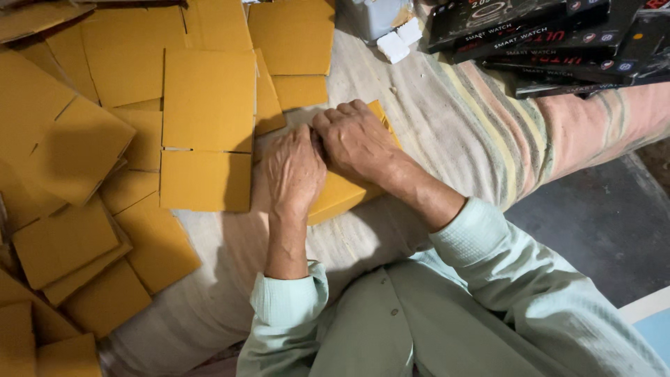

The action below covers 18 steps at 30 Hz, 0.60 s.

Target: The person folds flat yellow cardboard boxes into open mailer boxes, pressing the sides and creasing the flaps by hand, then sets each finished box aside and picks up the next flat blank. They repeat this folding cycle across the episode.

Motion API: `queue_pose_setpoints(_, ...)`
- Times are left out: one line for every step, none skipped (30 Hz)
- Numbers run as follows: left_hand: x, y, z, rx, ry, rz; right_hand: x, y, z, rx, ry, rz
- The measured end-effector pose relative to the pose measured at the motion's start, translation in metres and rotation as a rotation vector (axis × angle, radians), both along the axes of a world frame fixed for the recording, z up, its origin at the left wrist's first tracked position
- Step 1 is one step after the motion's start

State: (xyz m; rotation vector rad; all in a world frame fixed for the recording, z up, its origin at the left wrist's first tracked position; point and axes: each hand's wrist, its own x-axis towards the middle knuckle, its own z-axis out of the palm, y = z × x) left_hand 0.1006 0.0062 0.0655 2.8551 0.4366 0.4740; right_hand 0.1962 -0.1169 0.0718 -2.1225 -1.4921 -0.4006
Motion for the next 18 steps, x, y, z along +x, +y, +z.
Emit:
queue_pose_setpoints(0.0002,0.0005,-0.0002,-0.013,0.001,-0.012,0.001,0.0006,-0.0006,-0.001,-0.003,0.0)
queue_pose_setpoints(0.0002,0.0001,-0.0003,-0.001,-0.003,-0.014,0.0016,0.0008,-0.0009,-0.003,-0.006,0.002)
queue_pose_setpoints(-0.0002,-0.0003,0.0002,0.013,-0.008,-0.015,0.0017,0.0012,-0.0009,-0.004,-0.009,0.006)
queue_pose_setpoints(-0.0005,-0.0006,0.0011,0.03,-0.015,-0.013,0.0016,0.0012,-0.0006,-0.04,-0.039,-0.041)
queue_pose_setpoints(-0.0007,-0.0012,0.0023,0.031,-0.008,0.005,0.0012,0.0011,0.0001,-0.074,-0.07,-0.087)
queue_pose_setpoints(-0.0011,-0.0025,0.0034,0.03,0.0,0.024,0.0006,0.001,0.0009,-0.109,-0.1,-0.133)
queue_pose_setpoints(-0.0015,-0.0031,0.0046,0.029,0.01,0.042,0.0002,0.001,0.0018,-0.14,-0.095,-0.137)
queue_pose_setpoints(-0.0014,-0.0029,0.006,0.029,0.009,0.04,0.0003,0.0012,0.0028,-0.168,-0.092,-0.145)
queue_pose_setpoints(-0.001,-0.0029,0.0069,0.027,0.01,0.035,0.0006,0.0013,0.0036,-0.199,-0.088,-0.155)
queue_pose_setpoints(-0.0009,-0.003,0.0071,0.022,0.013,0.031,0.0012,0.0016,0.004,-0.205,-0.086,-0.154)
queue_pose_setpoints(-0.0011,-0.0024,0.0071,0.015,0.009,0.021,0.0021,0.0024,0.0043,-0.211,-0.083,-0.15)
queue_pose_setpoints(-0.0015,-0.0017,0.0066,0.009,0.005,0.009,0.003,0.003,0.0041,-0.216,-0.08,-0.149)
queue_pose_setpoints(-0.0013,-0.0008,0.0058,0.003,-0.002,-0.007,0.0035,0.0031,0.0035,-0.155,-0.08,-0.117)
queue_pose_setpoints(-0.001,-0.0001,0.0045,0.012,-0.026,-0.033,0.0042,0.0028,0.0029,-0.094,-0.084,-0.087)
queue_pose_setpoints(-0.0019,0.0003,0.0032,0.021,-0.05,-0.055,0.0046,0.0026,0.0023,-0.033,-0.086,-0.053)
queue_pose_setpoints(-0.0029,0.0006,0.0019,0.029,-0.069,-0.073,0.0049,0.0021,0.0017,-0.042,-0.078,-0.046)
queue_pose_setpoints(-0.0034,0.0007,0.0009,0.011,-0.043,-0.067,0.0045,0.0015,0.0017,-0.053,-0.064,-0.035)
queue_pose_setpoints(-0.0033,0.0006,0.0003,-0.007,-0.015,-0.058,0.0034,0.0013,0.0019,-0.064,-0.048,-0.022)
